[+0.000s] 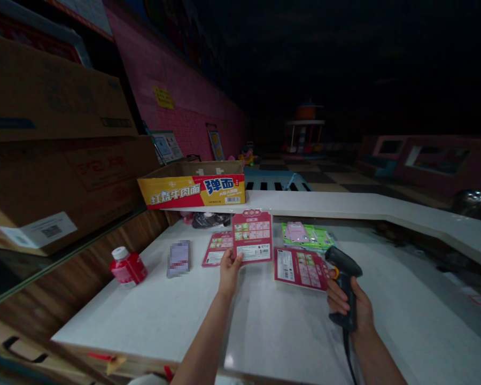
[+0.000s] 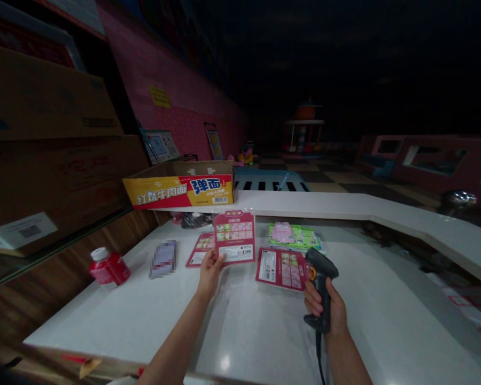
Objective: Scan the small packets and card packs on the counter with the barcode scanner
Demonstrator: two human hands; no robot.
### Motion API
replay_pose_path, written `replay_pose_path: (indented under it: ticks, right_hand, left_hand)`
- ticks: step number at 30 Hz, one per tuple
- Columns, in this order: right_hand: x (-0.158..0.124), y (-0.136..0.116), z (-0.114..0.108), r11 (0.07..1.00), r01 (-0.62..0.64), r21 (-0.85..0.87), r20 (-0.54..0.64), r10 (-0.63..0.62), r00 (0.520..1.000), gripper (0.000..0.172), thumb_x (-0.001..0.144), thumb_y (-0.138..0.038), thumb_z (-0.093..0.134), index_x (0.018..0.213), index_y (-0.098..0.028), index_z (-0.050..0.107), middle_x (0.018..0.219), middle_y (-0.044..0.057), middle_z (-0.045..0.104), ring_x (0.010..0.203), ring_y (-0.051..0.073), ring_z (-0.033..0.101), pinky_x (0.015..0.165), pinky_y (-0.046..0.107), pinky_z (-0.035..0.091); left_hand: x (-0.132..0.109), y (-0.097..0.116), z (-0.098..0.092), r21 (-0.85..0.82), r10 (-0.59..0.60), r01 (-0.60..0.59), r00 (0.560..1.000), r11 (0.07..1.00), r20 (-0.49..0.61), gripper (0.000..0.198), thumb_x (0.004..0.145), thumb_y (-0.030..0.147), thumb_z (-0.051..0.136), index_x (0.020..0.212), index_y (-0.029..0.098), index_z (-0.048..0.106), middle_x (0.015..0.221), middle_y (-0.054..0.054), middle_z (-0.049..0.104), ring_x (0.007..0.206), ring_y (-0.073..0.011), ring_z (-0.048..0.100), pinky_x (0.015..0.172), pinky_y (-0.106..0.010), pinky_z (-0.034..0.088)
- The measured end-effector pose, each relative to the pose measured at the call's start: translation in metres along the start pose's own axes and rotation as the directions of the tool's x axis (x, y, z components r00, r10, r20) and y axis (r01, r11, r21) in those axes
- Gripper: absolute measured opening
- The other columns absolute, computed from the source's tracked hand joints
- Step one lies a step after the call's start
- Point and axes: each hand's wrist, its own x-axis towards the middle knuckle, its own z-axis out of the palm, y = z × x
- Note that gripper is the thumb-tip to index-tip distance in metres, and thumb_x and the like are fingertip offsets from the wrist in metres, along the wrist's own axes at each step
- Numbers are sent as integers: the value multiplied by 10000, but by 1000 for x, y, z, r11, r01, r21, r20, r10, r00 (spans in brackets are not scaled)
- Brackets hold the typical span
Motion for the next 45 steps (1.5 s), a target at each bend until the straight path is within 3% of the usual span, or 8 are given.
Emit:
replay_pose_path:
  ticks: [11,16,20,23,27,30,39,45]
  right_hand:
    - [-2,0,1,992,50,114,152,-68,986,323,837,-470,650,992,-191,601,534,-104,297,352,28,129,299,110,287]
    - [1,1,-3,993,35,117,172,-54,984,323,848,-479,632,995,-193,602,536,-102,306,355,28,130,297,107,276]
    - [3,2,-4,994,35,107,168,-53,984,312,861,-490,609,990,-206,601,534,-100,302,350,33,139,293,114,262]
    - [3,2,-5,993,35,111,160,-53,986,312,860,-487,610,990,-204,604,534,-99,308,353,36,132,290,119,263]
    - [3,1,-4,992,16,124,157,-35,987,322,854,-476,621,990,-185,615,533,-95,332,358,42,130,289,121,284]
    - [3,0,-5,993,-1,114,152,-17,988,323,850,-485,623,973,-187,620,526,-94,336,354,45,136,292,126,300]
    - [0,0,-5,995,2,103,139,-17,990,295,867,-477,596,958,-196,610,532,-89,358,353,40,157,316,122,315]
    - [-3,0,-4,993,-30,112,100,19,995,305,842,-467,632,972,-192,600,537,-86,370,357,44,181,319,127,325]
  left_hand:
    - [35,-11,90,44,-158,155,983,987,94,436,549,424,844,788,141,614,663,-19,671,567,-137,616,579,-255,490]
    - [43,-31,102,439,-161,127,986,889,42,286,678,386,756,781,135,665,703,-48,681,672,-182,647,641,-278,492]
    - [39,-23,102,854,-88,47,996,518,-1,316,774,288,678,1033,108,701,951,-127,688,909,-227,653,823,-310,480]
    - [23,-13,95,933,26,-148,989,328,148,457,802,319,660,1222,139,644,1142,-157,623,1084,-260,586,974,-372,421]
    - [-8,-8,82,771,21,-527,830,358,557,512,754,520,697,1190,252,676,1224,-109,591,1181,-278,507,1049,-436,372]
    - [-27,-15,79,710,-25,-598,759,371,651,663,616,601,780,1165,238,694,1245,-126,577,1189,-310,488,1042,-460,384]
    - [-46,-30,87,754,55,-524,833,396,550,595,646,531,791,1132,201,698,1241,-140,574,1182,-311,491,1024,-472,410]
    - [-30,-11,58,832,75,-444,892,334,446,371,817,400,662,1118,184,685,1168,-120,611,1131,-261,529,1010,-416,410]
